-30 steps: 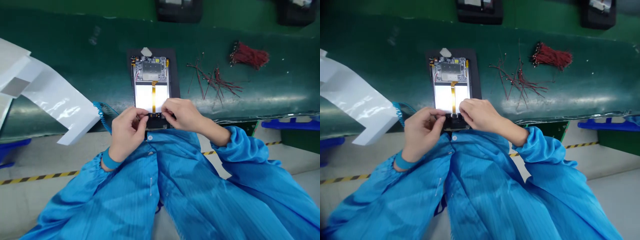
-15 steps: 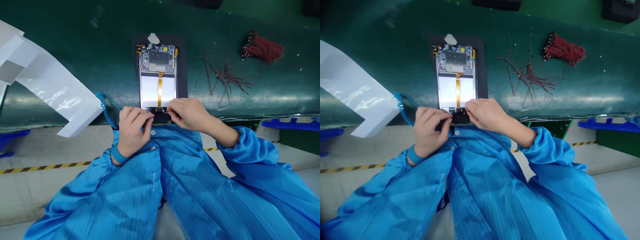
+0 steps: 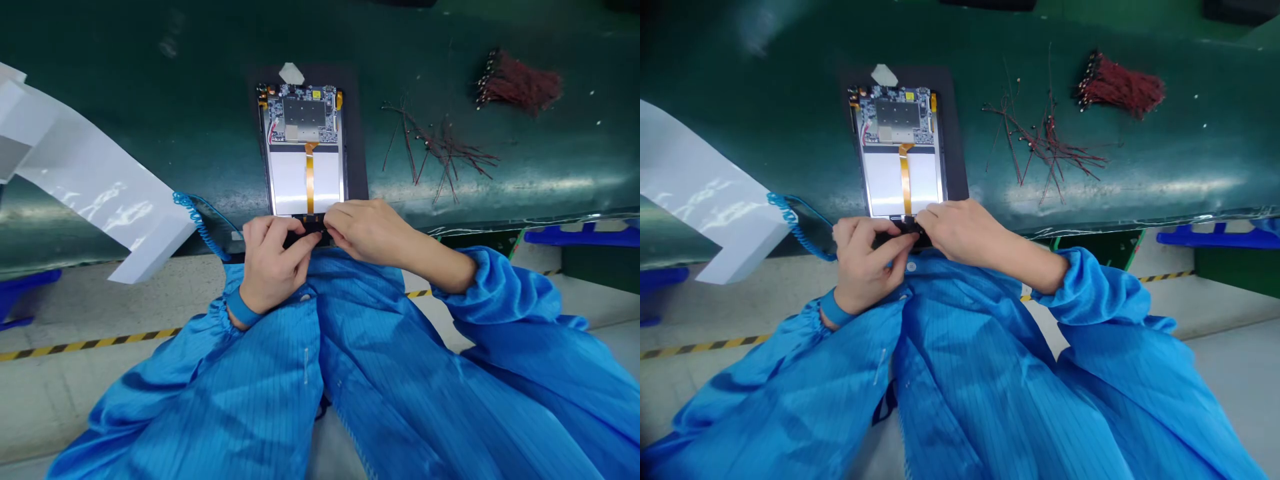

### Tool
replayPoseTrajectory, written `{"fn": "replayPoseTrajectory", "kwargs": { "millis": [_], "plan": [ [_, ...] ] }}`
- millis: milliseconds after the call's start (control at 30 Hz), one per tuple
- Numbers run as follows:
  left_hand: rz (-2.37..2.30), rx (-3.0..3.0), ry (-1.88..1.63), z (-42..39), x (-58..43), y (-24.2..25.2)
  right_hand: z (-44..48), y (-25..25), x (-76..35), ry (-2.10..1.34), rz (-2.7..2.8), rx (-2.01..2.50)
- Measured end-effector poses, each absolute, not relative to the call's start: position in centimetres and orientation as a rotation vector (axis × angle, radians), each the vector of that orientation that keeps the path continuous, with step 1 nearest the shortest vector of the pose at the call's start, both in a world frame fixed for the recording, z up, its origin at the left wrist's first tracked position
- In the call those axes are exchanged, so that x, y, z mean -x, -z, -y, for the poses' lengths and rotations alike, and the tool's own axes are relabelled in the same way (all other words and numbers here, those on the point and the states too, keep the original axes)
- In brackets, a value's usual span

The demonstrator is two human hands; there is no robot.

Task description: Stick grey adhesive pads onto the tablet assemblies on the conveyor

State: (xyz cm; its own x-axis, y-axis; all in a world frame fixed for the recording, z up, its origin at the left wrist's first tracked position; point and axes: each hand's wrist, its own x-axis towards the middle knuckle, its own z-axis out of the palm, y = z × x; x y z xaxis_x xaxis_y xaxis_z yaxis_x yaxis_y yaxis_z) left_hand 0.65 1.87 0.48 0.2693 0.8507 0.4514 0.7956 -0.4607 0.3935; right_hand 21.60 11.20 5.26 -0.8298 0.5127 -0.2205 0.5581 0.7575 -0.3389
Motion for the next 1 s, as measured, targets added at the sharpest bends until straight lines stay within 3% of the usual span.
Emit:
{"fn": "replayPoseTrajectory", "kwargs": {
  "millis": [500,633,700,833,900,1000],
  "plan": [
    [-1.502,-2.493,-0.83,-2.6,-1.6,-0.9,-11.3,-5.8,-22.0,0.598,-2.845,-0.818],
    [-1.5,-2.54,-0.714,-3.0,-1.4,-2.9,-11.9,-6.7,-22.7,0.616,-2.988,-0.919],
    [-1.478,-2.555,-0.822,-2.3,-0.7,-5.0,-12.9,-7.5,-21.9,0.594,-3.06,-1.001],
    [-1.769,-2.336,-1.347,1.1,0.8,-9.6,-16.0,-8.6,-14.7,0.64,-3.19,-0.914],
    [-1.955,-2.195,-1.273,2.9,2.0,-10.9,-17.7,-8.4,-8.4,0.659,-3.242,-0.801],
    [-1.872,-2.155,-0.908,3.9,5.5,-11.4,-20.1,-6.7,2.0,0.585,-3.333,-0.662]
  ]
}}
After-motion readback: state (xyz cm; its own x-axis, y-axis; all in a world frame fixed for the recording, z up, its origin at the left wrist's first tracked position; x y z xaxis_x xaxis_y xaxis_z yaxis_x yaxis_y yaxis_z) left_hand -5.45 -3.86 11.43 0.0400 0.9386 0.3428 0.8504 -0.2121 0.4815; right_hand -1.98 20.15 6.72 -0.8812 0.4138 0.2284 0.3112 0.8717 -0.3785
